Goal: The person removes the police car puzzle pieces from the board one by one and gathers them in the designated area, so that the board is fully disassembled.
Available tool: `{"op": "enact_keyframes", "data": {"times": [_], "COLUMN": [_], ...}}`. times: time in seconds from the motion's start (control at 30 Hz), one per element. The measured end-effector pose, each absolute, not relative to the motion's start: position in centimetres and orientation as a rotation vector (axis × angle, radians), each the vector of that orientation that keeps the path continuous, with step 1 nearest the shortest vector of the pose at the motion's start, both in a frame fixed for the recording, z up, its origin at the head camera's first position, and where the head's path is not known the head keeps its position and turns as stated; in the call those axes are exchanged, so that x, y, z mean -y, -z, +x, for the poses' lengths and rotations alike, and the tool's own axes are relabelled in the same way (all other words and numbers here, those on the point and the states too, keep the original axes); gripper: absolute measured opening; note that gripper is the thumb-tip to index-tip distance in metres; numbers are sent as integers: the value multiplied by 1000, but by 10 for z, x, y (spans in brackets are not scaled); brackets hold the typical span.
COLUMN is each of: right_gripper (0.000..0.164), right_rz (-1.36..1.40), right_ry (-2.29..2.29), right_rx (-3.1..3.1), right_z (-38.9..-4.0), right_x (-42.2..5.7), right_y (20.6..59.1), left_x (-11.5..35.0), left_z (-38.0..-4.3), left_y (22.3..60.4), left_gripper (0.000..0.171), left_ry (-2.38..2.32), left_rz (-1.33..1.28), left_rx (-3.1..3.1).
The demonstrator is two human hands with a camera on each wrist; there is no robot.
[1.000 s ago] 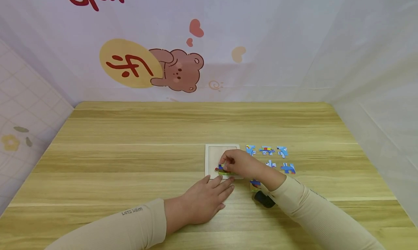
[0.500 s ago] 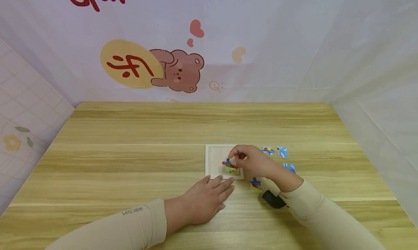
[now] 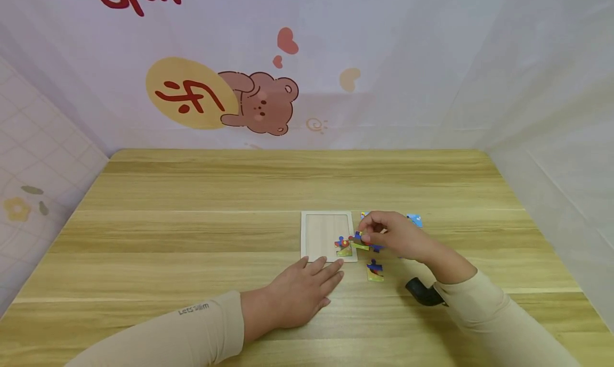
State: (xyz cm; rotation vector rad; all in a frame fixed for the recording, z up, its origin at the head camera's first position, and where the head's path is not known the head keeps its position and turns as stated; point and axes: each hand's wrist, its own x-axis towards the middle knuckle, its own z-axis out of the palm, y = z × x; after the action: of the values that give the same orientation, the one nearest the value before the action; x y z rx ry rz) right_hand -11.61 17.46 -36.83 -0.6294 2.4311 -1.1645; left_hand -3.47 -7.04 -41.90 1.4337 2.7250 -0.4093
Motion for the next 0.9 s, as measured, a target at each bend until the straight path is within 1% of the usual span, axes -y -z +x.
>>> {"op": "enact_keyframes", "data": {"times": [0.3,0.6,0.9], "right_gripper": [10,5,5], "right_rz": [-597,-594,-580], "right_ry": [1169,1104,1062], "right_rx": [-2412,-2410,-2349], "right_z": [-114,-110,-105], "right_x": [-201,-223,-240], "right_y": [368,371,381], "left_x": [71,71,71], "left_z": [-34,-35,-35], "left_y": [419,418,418], "left_gripper": [53,53,53], "left_ry": [399,391,371], "left_rz": [1427,1406,1400], "left_rx": [-2715,-2696,-2692]}}
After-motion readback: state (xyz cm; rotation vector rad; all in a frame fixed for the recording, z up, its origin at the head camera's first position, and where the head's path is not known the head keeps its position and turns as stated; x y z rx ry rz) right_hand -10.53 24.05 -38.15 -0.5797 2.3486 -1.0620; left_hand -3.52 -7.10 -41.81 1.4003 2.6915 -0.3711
